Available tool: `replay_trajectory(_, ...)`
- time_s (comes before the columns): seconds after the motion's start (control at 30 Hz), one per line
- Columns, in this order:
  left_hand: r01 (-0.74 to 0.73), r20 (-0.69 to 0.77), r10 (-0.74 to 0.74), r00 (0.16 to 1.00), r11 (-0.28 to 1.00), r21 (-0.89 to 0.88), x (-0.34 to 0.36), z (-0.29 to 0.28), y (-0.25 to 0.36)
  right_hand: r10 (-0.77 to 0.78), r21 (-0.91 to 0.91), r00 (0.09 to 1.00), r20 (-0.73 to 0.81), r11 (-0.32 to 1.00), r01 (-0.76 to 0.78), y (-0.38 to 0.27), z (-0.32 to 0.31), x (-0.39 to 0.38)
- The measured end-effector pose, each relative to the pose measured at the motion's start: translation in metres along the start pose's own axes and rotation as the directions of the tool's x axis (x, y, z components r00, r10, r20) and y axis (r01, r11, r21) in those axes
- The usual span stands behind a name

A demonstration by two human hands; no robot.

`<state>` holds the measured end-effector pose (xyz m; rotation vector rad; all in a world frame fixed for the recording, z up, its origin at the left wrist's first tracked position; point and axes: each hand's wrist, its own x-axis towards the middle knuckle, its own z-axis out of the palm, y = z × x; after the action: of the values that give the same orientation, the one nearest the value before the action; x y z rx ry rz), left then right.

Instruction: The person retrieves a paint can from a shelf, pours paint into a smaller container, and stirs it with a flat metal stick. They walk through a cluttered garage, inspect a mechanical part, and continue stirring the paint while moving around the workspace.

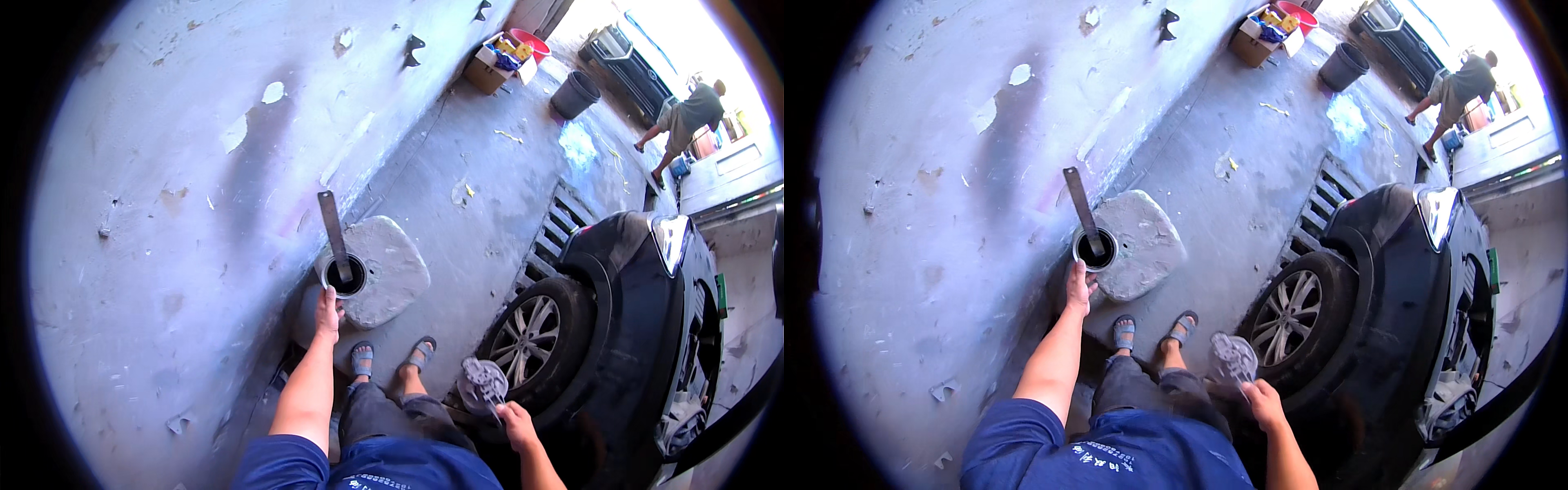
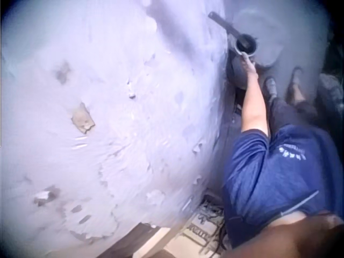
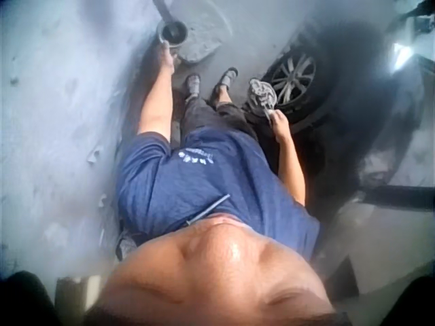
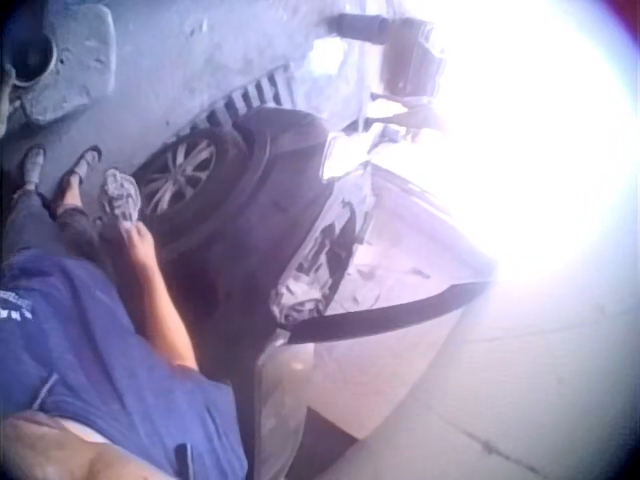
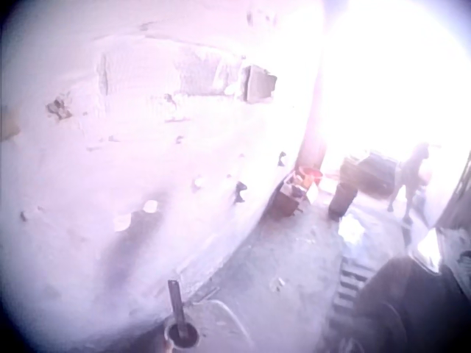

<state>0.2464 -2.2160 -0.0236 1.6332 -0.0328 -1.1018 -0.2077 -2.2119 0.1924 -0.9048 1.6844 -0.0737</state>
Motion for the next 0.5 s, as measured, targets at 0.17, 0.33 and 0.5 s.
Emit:
replay_trajectory(0.17, -0.05, -0.291, 0.065, 0.954, 0.997, 0.06, -0.054, 0.017, -0.006, -0.17, 0.188, 0.97, 0.172, 0.973, 0.137, -0.021, 0.0, 0.02)
replay_trajectory(0.33, -0.125, -0.015, 0.129, 0.992, 0.979, 0.163, -0.154, 0.05, -0.01, -0.206, 0.305, 0.933, 0.295, 0.946, 0.112, -0.055, 0.011, 0.026)
replay_trajectory(0.5, -0.516, 0.494, 0.339, 0.801, 0.808, 0.283, -0.247, 0.11, 0.058, -0.393, 0.361, 0.876, 0.278, 0.888, 0.284, -0.075, 0.027, 0.03)
